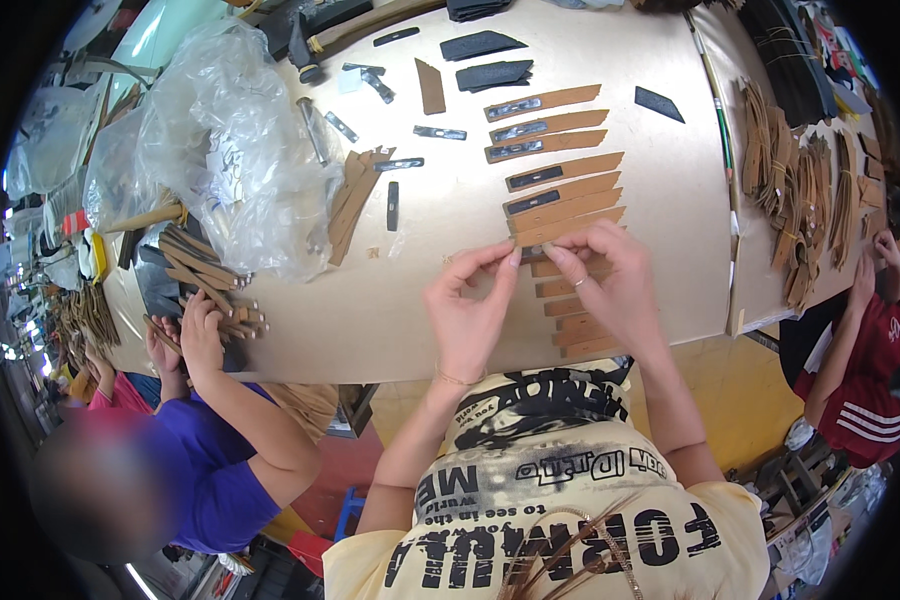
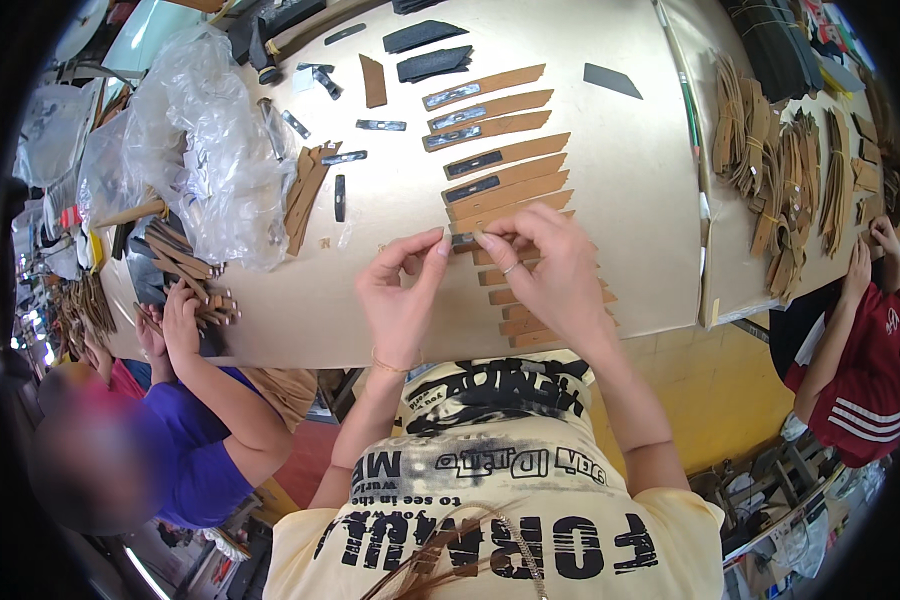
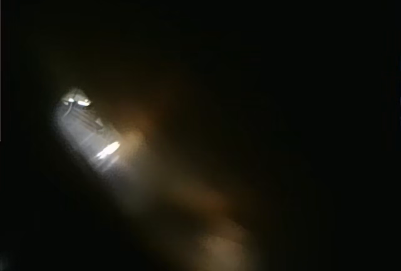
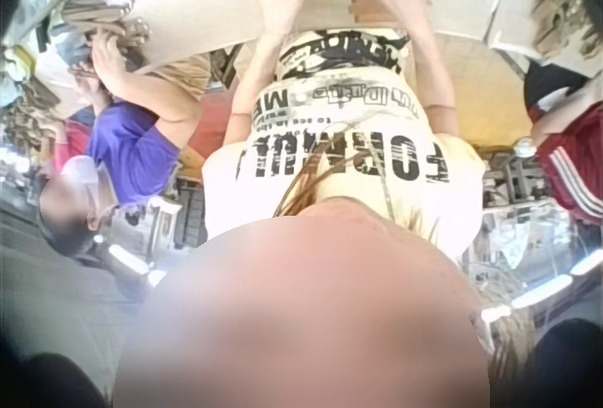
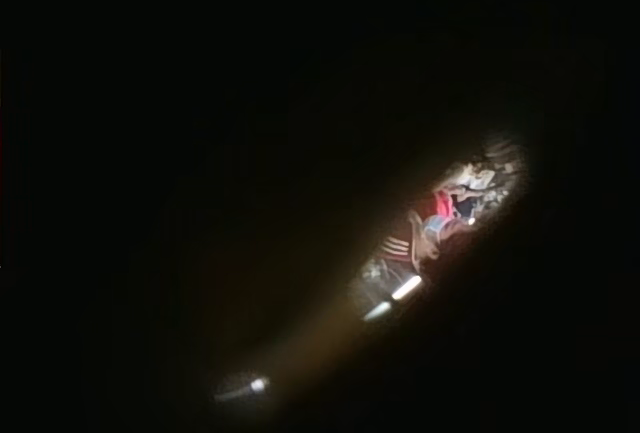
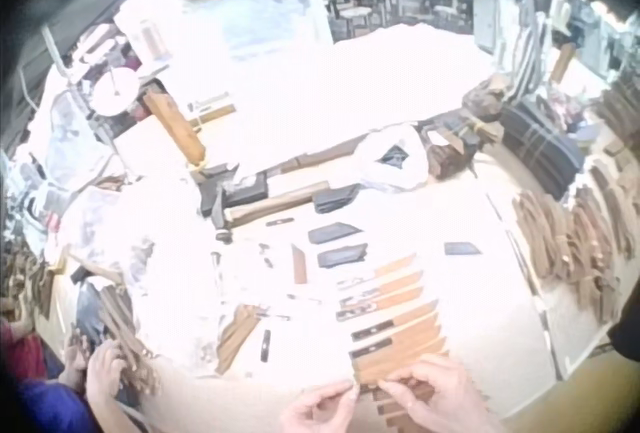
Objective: The person arranges light brown wooden strips on a table, then places small dark metal or plastic pieces onto them. They continue to align and stack the strips with the attached pieces, preparing them for further assembly.
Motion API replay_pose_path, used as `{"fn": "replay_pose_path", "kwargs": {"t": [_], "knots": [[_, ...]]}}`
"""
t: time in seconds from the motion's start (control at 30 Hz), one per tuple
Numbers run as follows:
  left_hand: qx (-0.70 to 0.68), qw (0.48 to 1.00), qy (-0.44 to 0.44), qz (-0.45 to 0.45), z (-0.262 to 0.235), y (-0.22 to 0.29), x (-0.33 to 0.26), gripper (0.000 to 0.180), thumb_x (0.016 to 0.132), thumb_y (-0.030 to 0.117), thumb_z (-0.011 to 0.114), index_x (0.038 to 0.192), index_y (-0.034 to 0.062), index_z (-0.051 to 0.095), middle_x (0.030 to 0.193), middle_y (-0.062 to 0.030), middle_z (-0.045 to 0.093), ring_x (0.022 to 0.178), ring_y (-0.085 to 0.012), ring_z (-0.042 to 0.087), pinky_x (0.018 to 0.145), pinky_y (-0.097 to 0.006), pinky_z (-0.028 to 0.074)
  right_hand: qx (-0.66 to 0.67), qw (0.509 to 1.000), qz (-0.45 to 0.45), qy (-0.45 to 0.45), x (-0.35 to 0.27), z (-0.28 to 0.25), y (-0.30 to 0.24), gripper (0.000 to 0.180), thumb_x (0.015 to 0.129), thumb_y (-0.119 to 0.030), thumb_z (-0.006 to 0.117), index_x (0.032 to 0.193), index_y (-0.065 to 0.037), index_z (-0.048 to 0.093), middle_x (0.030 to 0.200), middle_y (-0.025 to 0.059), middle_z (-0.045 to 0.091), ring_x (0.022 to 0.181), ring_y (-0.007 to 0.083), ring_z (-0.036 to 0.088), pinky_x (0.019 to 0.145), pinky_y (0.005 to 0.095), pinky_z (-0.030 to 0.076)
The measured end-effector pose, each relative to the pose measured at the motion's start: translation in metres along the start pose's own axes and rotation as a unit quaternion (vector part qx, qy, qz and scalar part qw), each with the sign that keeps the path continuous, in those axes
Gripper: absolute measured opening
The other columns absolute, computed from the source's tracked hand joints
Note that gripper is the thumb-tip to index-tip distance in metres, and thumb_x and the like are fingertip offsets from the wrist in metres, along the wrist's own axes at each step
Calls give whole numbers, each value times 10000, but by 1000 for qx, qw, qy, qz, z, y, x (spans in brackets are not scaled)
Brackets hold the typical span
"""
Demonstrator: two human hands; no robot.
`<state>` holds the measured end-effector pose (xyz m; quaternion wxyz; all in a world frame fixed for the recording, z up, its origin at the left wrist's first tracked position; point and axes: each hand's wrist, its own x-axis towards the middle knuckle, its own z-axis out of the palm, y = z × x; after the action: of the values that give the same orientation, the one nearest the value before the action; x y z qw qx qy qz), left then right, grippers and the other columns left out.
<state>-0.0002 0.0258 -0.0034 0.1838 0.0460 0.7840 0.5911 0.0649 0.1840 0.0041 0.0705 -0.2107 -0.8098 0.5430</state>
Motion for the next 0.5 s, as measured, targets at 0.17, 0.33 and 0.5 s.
{"fn": "replay_pose_path", "kwargs": {"t": [0.17, 0.33, 0.5], "knots": [[41, 998, 13, 42, 17, -9, 21, 120, 842, 48, 740, 953, 4, 755, 780, -53, 692, 676, -96, 538, 653, -254, 461, -118, 992, -3, 35, 18, 6, 13, 132, 855, -164, 733, 864, -38, 697, 826, 70, 644, 680, 246, 621, 694, 383, 449], [115, 992, 25, 49, 22, -10, 29, 130, 817, 40, 748, 934, -16, 760, 717, -30, 672, 657, -67, 494, 606, -222, 430, -142, 989, 24, 36, 26, 8, 13, 127, 856, -170, 731, 864, -47, 699, 814, 73, 631, 677, 257, 605, 704, 389, 439], [134, 988, 41, 72, 23, -8, 29, 114, 799, 46, 752, 898, -12, 755, 702, -58, 680, 623, -87, 506, 590, -244, 443, -152, 987, 36, 32, 29, 9, 10, 129, 849, -171, 739, 858, -47, 702, 815, 77, 634, 682, 262, 611, 692, 391, 445]]}}
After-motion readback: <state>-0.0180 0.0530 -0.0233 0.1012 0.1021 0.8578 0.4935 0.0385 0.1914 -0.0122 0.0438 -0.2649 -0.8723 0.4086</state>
